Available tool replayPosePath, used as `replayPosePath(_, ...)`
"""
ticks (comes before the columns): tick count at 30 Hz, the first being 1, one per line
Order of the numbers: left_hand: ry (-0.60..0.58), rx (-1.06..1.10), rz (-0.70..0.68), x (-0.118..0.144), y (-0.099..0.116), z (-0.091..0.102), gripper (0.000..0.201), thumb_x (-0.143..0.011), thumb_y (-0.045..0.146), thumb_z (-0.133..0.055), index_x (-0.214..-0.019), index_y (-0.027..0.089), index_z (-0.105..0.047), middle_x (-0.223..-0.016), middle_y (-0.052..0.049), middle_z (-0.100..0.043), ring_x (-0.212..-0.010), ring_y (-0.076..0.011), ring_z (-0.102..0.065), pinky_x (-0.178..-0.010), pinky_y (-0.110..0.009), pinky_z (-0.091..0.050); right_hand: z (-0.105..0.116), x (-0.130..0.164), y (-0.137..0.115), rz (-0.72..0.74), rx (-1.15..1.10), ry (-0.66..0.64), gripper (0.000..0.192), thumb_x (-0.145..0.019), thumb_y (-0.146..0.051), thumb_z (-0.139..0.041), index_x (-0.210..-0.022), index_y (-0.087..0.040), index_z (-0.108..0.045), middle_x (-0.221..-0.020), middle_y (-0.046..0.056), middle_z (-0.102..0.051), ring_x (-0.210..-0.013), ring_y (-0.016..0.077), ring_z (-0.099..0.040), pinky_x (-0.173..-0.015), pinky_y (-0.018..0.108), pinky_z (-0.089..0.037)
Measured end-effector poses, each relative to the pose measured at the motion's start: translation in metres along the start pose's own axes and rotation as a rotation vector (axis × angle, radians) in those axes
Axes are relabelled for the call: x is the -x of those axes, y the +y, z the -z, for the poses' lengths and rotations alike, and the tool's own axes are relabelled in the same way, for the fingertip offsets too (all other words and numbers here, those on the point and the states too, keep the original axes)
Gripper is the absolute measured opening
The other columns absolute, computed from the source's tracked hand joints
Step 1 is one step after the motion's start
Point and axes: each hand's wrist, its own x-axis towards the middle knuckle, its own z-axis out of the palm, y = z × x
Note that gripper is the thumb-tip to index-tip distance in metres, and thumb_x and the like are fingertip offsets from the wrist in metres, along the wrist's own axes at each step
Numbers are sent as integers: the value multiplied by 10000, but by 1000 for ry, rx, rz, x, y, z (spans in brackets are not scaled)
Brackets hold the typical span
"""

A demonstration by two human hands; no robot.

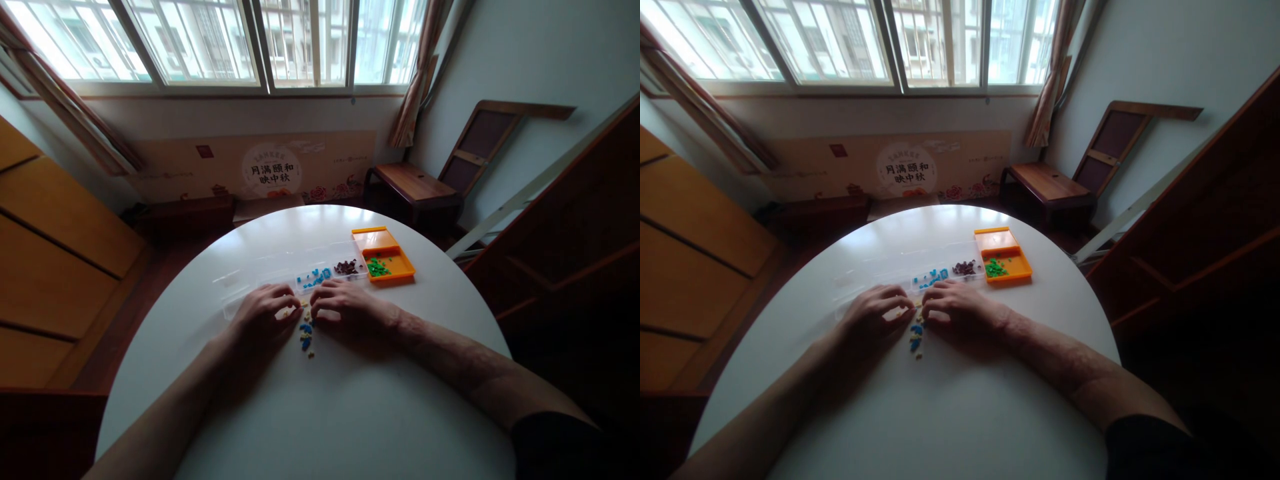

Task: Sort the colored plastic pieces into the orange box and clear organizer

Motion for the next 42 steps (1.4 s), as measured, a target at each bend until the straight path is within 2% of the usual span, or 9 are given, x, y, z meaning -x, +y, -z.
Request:
replayPosePath(15,23,-16,20,-2,2,5,121,-1042,242,-674,-962,227,-764,-964,-47,-765,-833,-179,-719,-745,-290,-559,1,1,-2,1,0,13,83,-1010,-217,-698,-1084,-245,-723,-1161,48,-782,-1066,218,-691,-1028,404,-567)
replayPosePath(24,33,-12,41,-3,5,7,124,-1062,259,-666,-998,230,-768,-989,-44,-765,-797,-157,-718,-723,-280,-556,-1,1,-1,-57,-36,194,50,-1003,-258,-737,-1044,-274,-712,-1074,23,-819,-985,215,-739,-943,394,-581)
replayPosePath(27,50,-22,54,-3,5,8,135,-1092,281,-656,-1030,225,-762,-1008,-46,-764,-766,-143,-701,-712,-276,-539,-3,1,3,-150,-9,338,13,-1029,-266,-730,-1042,-267,-732,-1056,23,-829,-976,216,-743,-960,405,-570)
replayPosePath(31,97,-48,68,-3,4,8,142,-1114,301,-658,-1054,224,-761,-1020,-37,-766,-703,-123,-651,-672,-264,-495,-7,2,10,-396,110,528,30,-1046,-265,-734,-1053,-272,-762,-1086,29,-831,-1026,247,-718,-995,442,-524)
replayPosePath(34,175,-66,134,-5,6,7,147,-1113,311,-668,-1057,220,-768,-1006,-32,-765,-689,-123,-627,-668,-264,-483,-9,3,13,-494,139,545,47,-1056,-281,-740,-1096,-273,-764,-1109,34,-820,-1034,258,-689,-1007,444,-496)
replayPosePath(37,258,-101,218,-10,11,3,172,-1111,325,-675,-1040,215,-785,-973,-31,-767,-680,-131,-617,-673,-275,-473,-8,2,11,-517,127,534,49,-1066,-262,-717,-1104,-266,-747,-1087,31,-807,-1017,253,-674,-1005,428,-481)
replayPosePath(42,277,-170,267,-19,14,-8,181,-1102,319,-686,-1025,216,-813,-966,-37,-784,-731,-160,-656,-732,-305,-481,-6,-1,5,-495,128,538,67,-1044,-212,-691,-1080,-252,-729,-1044,25,-783,-993,245,-665,-966,411,-469)
